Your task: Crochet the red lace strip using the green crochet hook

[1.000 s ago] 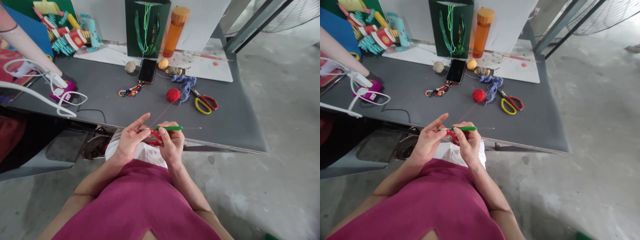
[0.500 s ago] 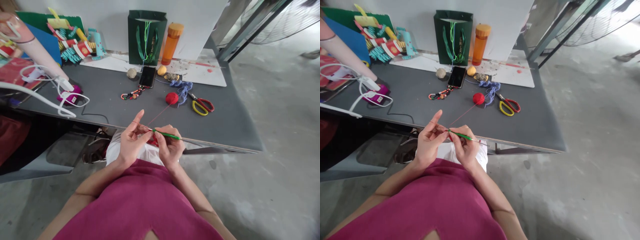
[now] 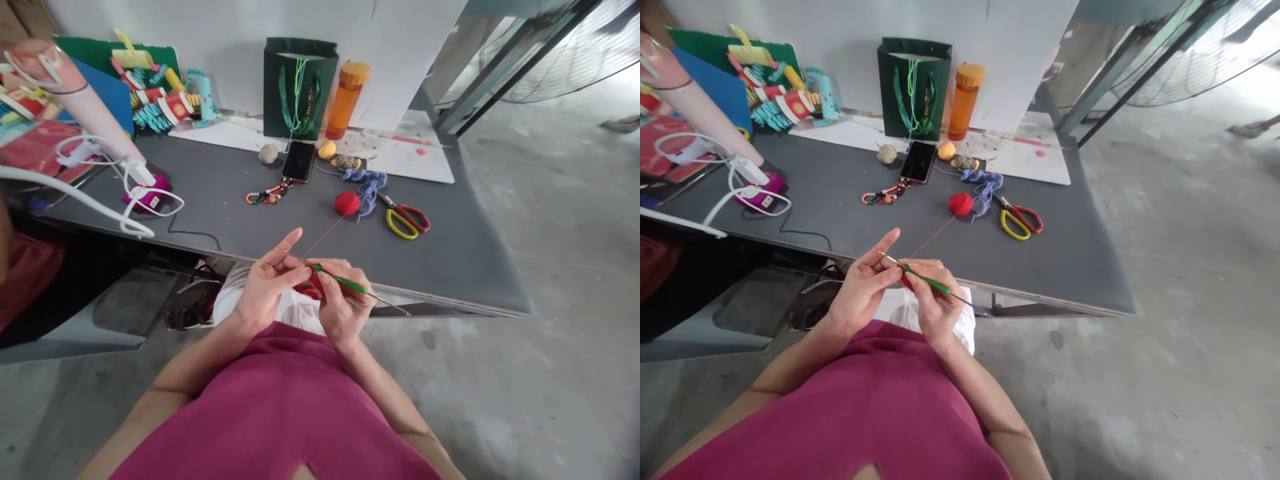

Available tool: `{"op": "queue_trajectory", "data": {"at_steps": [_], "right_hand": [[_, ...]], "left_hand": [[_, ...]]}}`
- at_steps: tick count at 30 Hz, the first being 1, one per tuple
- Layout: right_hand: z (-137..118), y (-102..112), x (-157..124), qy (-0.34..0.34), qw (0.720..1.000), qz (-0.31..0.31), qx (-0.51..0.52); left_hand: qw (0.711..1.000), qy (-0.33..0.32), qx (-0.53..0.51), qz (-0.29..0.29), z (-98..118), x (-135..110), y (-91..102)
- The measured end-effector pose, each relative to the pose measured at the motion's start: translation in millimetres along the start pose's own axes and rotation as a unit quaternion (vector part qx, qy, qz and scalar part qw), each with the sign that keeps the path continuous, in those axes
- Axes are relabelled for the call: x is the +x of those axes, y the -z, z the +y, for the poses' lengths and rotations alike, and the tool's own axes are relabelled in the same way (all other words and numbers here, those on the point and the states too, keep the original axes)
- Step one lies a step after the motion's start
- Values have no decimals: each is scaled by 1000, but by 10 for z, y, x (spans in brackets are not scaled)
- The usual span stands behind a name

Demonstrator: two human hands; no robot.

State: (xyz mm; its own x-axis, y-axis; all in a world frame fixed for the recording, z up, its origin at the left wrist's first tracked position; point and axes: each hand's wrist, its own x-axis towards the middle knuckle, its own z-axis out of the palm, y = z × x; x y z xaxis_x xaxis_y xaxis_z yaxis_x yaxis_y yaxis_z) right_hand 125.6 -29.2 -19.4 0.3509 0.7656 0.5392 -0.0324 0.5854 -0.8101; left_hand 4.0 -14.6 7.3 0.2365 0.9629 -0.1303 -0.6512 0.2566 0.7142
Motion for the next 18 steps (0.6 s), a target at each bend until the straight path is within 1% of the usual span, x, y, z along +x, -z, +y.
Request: {"op": "queue_trajectory", "data": {"at_steps": [8,10,13,15,16,18], "right_hand": [[8,17,-27,-58,997,40,8],[-20,24,-15,-49,998,40,-3],[-67,41,22,-21,998,41,-53],[-88,55,48,-19,996,47,-75],[-92,63,60,-32,996,48,-71],[-88,83,83,-81,996,32,-28]], "left_hand": [[998,56,-15,6,66,8,3],[998,59,-20,1,79,18,6],[998,61,-14,-15,87,29,25],[997,68,-7,-29,92,28,50],[997,74,-4,-34,96,25,64],[995,87,-1,-40,106,18,93]]}}
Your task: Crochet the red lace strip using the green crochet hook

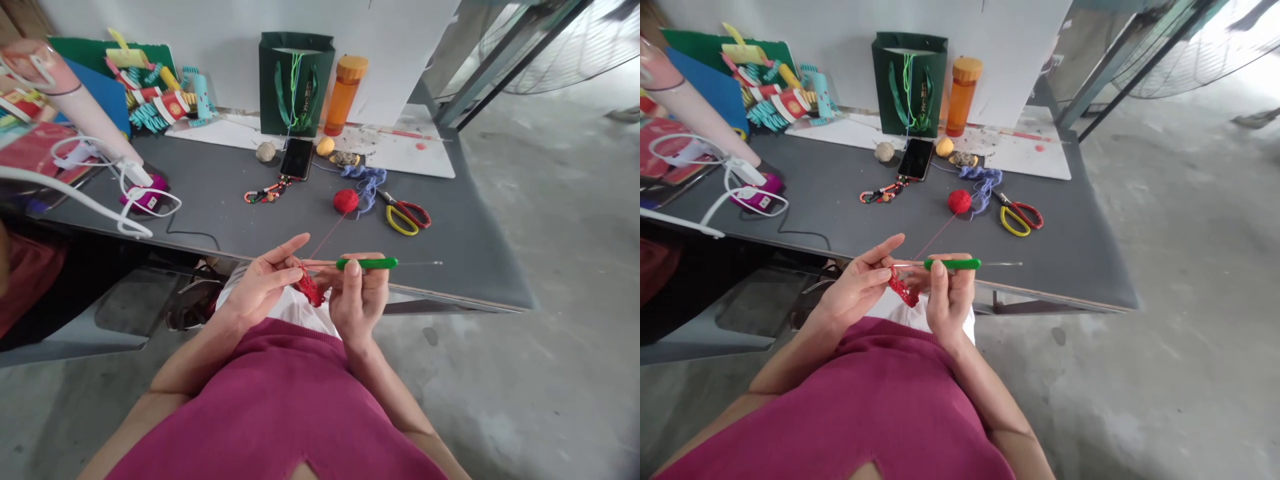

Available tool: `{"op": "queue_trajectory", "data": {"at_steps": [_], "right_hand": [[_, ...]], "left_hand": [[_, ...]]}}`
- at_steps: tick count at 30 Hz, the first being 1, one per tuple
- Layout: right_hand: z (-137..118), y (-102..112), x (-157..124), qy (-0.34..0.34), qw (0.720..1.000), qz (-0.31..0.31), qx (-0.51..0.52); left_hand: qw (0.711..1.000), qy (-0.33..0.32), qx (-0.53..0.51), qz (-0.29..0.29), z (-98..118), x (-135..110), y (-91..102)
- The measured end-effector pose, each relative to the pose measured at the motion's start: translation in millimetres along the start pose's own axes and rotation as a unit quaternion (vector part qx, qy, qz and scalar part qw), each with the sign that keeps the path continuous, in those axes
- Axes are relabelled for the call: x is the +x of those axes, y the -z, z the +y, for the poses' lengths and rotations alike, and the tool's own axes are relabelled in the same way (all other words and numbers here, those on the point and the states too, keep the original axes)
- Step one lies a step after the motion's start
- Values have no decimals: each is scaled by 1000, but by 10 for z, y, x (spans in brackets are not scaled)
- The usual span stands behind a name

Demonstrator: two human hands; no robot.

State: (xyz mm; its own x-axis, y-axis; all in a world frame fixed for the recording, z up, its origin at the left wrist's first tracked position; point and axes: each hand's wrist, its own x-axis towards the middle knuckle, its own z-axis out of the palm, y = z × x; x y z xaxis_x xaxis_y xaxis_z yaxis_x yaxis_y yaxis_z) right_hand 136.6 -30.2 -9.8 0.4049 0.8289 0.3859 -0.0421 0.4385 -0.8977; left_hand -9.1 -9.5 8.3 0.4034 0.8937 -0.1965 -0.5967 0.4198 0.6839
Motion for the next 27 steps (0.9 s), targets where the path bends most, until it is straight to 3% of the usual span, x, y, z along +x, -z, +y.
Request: {"op": "queue_trajectory", "data": {"at_steps": [5,8,11,14,17,21,24,27], "right_hand": [[38,57,58,-139,981,-83,108],[73,33,56,-177,968,-110,137],[136,-50,34,-160,967,-96,173],[208,-108,37,-156,966,-79,190],[249,-103,67,-174,963,-81,190],[242,-105,101,-167,966,-57,191],[224,-152,106,-159,970,-63,172],[211,-195,103,-141,977,-56,148]], "left_hand": [[999,25,8,-25,2,-14,21],[999,9,28,-45,-34,-5,-22],[993,-64,98,3,-68,1,-72],[965,-157,203,60,-70,-6,-84],[944,-182,272,48,-58,-4,-62],[940,-210,262,55,-99,44,-60],[927,-265,250,88,-172,85,-98],[921,-272,255,115,-234,99,-123]]}}
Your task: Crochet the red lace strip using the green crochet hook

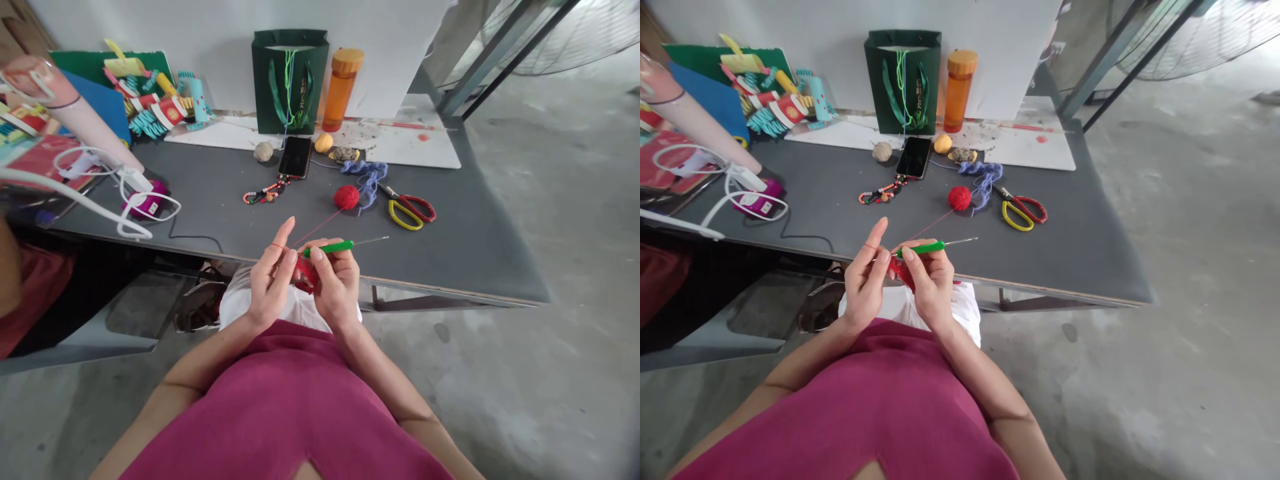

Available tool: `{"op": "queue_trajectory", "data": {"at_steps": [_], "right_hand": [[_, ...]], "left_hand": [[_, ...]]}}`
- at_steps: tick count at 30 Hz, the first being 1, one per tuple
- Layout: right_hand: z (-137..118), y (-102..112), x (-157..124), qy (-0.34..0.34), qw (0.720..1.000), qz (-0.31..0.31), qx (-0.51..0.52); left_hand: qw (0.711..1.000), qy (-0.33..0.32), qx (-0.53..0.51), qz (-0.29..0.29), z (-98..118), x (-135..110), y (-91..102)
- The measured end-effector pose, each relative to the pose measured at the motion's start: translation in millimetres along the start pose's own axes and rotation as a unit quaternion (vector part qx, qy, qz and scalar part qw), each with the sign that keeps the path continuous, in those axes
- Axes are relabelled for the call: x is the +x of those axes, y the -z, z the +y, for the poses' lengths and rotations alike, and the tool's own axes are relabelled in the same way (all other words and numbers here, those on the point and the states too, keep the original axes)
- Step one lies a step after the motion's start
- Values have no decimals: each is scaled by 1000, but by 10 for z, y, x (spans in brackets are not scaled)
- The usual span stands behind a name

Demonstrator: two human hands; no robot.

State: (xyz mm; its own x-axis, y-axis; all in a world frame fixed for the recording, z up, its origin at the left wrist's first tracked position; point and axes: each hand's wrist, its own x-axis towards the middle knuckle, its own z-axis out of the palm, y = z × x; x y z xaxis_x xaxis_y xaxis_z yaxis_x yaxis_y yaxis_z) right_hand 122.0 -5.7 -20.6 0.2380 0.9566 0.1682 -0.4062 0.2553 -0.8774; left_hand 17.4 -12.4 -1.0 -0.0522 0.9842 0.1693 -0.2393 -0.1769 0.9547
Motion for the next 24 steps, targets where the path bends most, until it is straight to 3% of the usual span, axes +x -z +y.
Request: {"op": "queue_trajectory", "data": {"at_steps": [11,18,24], "right_hand": [[-116,-74,-12,45,995,-63,-63],[-102,-102,28,-10,996,-80,-30],[-60,-83,107,-57,992,-113,15]], "left_hand": [[989,-82,98,78,-29,-38,33],[987,-108,88,79,-126,-31,54],[990,-71,67,99,-154,38,122]]}}
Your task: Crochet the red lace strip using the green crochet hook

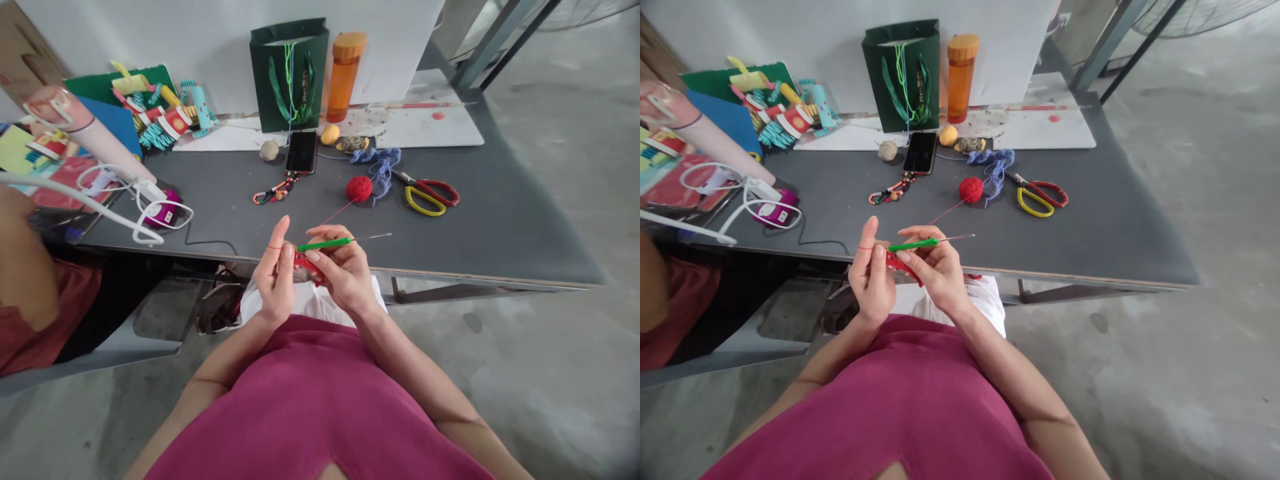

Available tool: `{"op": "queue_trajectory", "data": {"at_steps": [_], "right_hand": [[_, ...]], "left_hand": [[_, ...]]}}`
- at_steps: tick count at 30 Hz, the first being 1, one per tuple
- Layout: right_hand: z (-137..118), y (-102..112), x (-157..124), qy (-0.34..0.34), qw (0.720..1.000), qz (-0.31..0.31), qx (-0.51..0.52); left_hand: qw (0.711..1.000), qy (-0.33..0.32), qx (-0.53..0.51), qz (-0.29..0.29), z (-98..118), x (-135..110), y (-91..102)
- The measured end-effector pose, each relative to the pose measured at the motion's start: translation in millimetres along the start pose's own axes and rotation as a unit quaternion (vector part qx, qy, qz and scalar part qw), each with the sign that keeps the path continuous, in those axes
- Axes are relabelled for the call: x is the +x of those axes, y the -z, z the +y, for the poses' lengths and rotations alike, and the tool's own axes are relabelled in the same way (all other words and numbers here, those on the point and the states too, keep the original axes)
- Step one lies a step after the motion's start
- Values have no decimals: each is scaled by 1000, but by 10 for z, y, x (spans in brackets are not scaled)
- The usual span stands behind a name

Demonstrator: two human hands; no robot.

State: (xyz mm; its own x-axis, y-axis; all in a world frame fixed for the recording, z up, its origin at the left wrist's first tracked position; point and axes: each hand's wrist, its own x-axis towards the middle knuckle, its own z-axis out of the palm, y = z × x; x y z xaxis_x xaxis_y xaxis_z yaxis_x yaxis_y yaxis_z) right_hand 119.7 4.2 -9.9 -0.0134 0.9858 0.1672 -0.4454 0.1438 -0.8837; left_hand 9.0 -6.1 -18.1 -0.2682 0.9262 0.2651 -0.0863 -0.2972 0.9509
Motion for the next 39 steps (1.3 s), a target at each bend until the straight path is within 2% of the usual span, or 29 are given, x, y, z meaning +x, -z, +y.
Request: {"op": "queue_trajectory", "data": {"at_steps": [3,8,16,22,26,31,39], "right_hand": [[35,-8,17,-7,1000,-2,16],[69,31,1,-57,996,-70,-17],[-38,216,15,-35,991,-81,-105],[-133,438,17,-55,989,-33,-134],[-208,600,-10,-78,987,3,-142],[-280,730,13,-55,987,58,-139],[-419,828,79,-30,979,139,-144]], "left_hand": [[1000,19,-24,6,-10,40,4],[998,-10,-52,28,-11,81,29],[995,2,-62,79,25,205,140],[993,-25,-77,89,46,342,299],[986,-85,-70,121,9,457,415],[977,-141,-69,142,-18,485,464],[973,-154,-73,155,-49,487,501]]}}
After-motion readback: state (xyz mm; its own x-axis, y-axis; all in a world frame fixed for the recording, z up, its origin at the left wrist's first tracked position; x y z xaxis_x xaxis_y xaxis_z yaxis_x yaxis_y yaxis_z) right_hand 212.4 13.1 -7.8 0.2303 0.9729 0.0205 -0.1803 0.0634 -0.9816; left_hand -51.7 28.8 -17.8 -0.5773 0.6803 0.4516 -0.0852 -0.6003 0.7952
